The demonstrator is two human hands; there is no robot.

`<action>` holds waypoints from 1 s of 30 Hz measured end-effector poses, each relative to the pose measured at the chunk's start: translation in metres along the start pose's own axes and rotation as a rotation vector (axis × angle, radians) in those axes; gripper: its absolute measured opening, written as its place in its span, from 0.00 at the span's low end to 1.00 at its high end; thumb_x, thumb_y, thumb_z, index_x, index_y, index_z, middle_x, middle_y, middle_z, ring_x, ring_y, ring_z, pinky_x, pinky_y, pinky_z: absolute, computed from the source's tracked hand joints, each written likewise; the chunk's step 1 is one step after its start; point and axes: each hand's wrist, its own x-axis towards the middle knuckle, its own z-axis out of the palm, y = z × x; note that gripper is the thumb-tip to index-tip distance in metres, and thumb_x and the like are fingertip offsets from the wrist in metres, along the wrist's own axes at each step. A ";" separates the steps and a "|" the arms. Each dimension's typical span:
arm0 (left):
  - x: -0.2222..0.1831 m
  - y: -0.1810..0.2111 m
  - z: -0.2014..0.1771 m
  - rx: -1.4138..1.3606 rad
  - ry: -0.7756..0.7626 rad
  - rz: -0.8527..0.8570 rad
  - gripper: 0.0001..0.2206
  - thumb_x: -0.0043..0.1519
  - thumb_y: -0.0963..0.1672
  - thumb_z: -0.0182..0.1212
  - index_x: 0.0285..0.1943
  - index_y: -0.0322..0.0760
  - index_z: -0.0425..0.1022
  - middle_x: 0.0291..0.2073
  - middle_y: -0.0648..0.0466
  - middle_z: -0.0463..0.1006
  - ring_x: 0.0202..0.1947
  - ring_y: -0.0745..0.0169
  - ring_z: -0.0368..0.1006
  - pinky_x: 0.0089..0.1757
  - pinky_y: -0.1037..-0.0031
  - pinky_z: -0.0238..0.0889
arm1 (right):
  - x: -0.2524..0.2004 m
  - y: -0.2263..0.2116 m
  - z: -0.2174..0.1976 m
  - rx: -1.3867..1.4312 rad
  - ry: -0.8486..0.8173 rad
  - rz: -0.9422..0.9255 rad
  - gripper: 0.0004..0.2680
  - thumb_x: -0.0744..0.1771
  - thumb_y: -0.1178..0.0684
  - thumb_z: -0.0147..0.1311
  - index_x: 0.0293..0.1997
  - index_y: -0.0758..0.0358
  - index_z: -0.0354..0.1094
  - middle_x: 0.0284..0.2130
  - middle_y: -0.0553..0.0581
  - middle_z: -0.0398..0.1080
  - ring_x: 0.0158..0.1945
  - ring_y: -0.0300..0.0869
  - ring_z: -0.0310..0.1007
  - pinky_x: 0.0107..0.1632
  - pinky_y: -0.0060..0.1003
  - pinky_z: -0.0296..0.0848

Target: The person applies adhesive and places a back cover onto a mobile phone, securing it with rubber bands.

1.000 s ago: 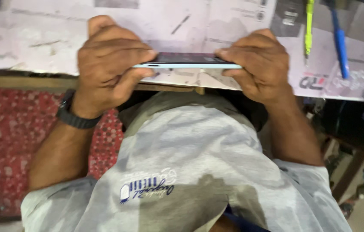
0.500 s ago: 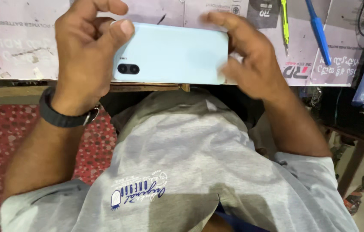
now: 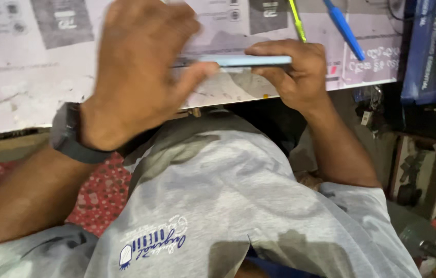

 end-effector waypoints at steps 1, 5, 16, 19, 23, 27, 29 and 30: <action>0.008 0.005 0.009 0.043 0.007 0.084 0.15 0.61 0.47 0.67 0.46 0.28 0.78 0.42 0.46 0.79 0.46 0.48 0.72 0.53 0.58 0.57 | -0.002 -0.001 -0.001 0.003 -0.007 0.067 0.07 0.70 0.63 0.62 0.52 0.70 0.73 0.46 0.62 0.79 0.45 0.45 0.83 0.46 0.31 0.82; 0.029 0.013 0.042 0.168 -0.118 0.188 0.06 0.63 0.43 0.66 0.42 0.34 0.78 0.30 0.53 0.79 0.36 0.58 0.73 0.51 0.63 0.58 | -0.001 -0.002 -0.005 -0.002 -0.007 0.125 0.08 0.71 0.60 0.61 0.54 0.70 0.71 0.45 0.61 0.78 0.44 0.42 0.81 0.47 0.31 0.79; 0.048 0.014 0.069 0.164 -0.173 0.249 0.03 0.63 0.41 0.63 0.37 0.35 0.76 0.26 0.56 0.76 0.30 0.59 0.72 0.42 0.68 0.61 | -0.009 0.005 -0.018 -0.200 0.065 -0.004 0.10 0.71 0.55 0.66 0.55 0.68 0.72 0.39 0.58 0.79 0.39 0.40 0.81 0.38 0.28 0.75; 0.047 0.010 0.071 0.147 -0.186 0.260 0.06 0.66 0.42 0.64 0.36 0.35 0.76 0.27 0.56 0.76 0.29 0.60 0.73 0.41 0.67 0.61 | -0.010 0.006 -0.018 -0.261 0.070 -0.020 0.10 0.70 0.55 0.67 0.53 0.68 0.73 0.37 0.59 0.79 0.34 0.40 0.78 0.37 0.32 0.73; 0.046 0.007 0.071 0.148 -0.181 0.282 0.05 0.66 0.41 0.63 0.37 0.34 0.76 0.25 0.56 0.76 0.29 0.61 0.73 0.42 0.68 0.62 | -0.009 0.009 -0.015 -0.181 0.079 -0.002 0.09 0.71 0.55 0.65 0.54 0.68 0.74 0.33 0.56 0.78 0.32 0.38 0.79 0.32 0.28 0.73; 0.049 0.008 0.071 0.131 -0.195 0.261 0.06 0.66 0.42 0.63 0.37 0.35 0.77 0.25 0.56 0.77 0.30 0.60 0.74 0.42 0.67 0.61 | -0.011 0.010 -0.015 -0.125 0.077 0.021 0.08 0.72 0.55 0.64 0.55 0.69 0.73 0.35 0.57 0.78 0.32 0.38 0.79 0.32 0.25 0.74; 0.051 0.009 0.065 0.160 -0.167 0.254 0.06 0.66 0.42 0.64 0.37 0.36 0.77 0.27 0.56 0.79 0.31 0.60 0.74 0.45 0.66 0.61 | -0.013 0.011 -0.016 -0.089 0.074 0.042 0.08 0.73 0.56 0.63 0.56 0.69 0.73 0.37 0.58 0.78 0.32 0.37 0.79 0.32 0.25 0.74; 0.052 0.009 0.060 0.177 -0.153 0.250 0.05 0.66 0.43 0.65 0.37 0.37 0.77 0.28 0.56 0.80 0.31 0.60 0.74 0.47 0.65 0.61 | -0.012 0.013 -0.016 -0.069 0.075 0.048 0.08 0.73 0.56 0.64 0.56 0.68 0.73 0.38 0.58 0.79 0.31 0.37 0.79 0.32 0.25 0.74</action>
